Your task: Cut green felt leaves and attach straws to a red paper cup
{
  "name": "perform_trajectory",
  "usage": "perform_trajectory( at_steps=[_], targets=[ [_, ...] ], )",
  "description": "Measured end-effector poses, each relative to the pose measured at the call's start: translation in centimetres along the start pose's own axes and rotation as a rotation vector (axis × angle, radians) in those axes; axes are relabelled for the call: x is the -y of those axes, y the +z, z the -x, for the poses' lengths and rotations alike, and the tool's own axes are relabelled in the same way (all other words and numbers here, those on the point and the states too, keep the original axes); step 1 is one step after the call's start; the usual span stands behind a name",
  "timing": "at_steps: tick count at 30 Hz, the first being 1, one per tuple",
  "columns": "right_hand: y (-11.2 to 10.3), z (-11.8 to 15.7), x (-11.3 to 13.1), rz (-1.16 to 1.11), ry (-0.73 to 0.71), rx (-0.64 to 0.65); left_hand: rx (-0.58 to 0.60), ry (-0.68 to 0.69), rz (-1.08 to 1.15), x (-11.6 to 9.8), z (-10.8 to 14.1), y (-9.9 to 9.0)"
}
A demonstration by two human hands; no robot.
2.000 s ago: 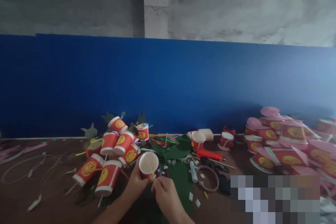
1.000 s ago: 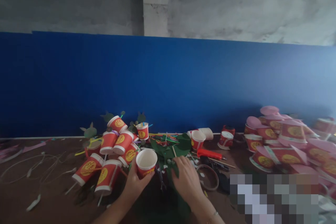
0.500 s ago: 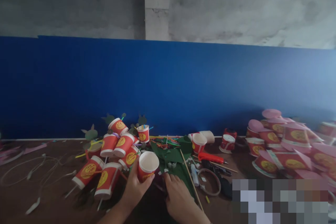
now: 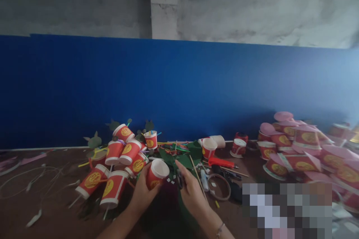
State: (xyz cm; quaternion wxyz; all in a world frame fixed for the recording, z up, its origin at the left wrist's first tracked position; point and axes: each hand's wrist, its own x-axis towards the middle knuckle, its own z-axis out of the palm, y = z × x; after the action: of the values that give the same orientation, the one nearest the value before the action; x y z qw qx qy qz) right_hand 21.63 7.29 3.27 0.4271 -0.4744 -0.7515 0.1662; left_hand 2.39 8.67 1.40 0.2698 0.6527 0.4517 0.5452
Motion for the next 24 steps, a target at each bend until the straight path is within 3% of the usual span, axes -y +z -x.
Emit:
perform_trajectory(
  at_steps=[7, 13, 24],
  targets=[
    [-0.3, 0.4, 2.8, 0.139, -0.048, 0.12, 0.106, 0.06, 0.009, 0.1, 0.2, 0.1],
    [-0.1, 0.2, 2.7, 0.213, 0.004, 0.198, 0.125, 0.059, -0.018, 0.7, 0.3, 0.3],
    [0.1, 0.3, 3.1, 0.254, 0.037, 0.204, 0.153, 0.054, -0.008, -0.1, 0.5, 0.1]
  ],
)
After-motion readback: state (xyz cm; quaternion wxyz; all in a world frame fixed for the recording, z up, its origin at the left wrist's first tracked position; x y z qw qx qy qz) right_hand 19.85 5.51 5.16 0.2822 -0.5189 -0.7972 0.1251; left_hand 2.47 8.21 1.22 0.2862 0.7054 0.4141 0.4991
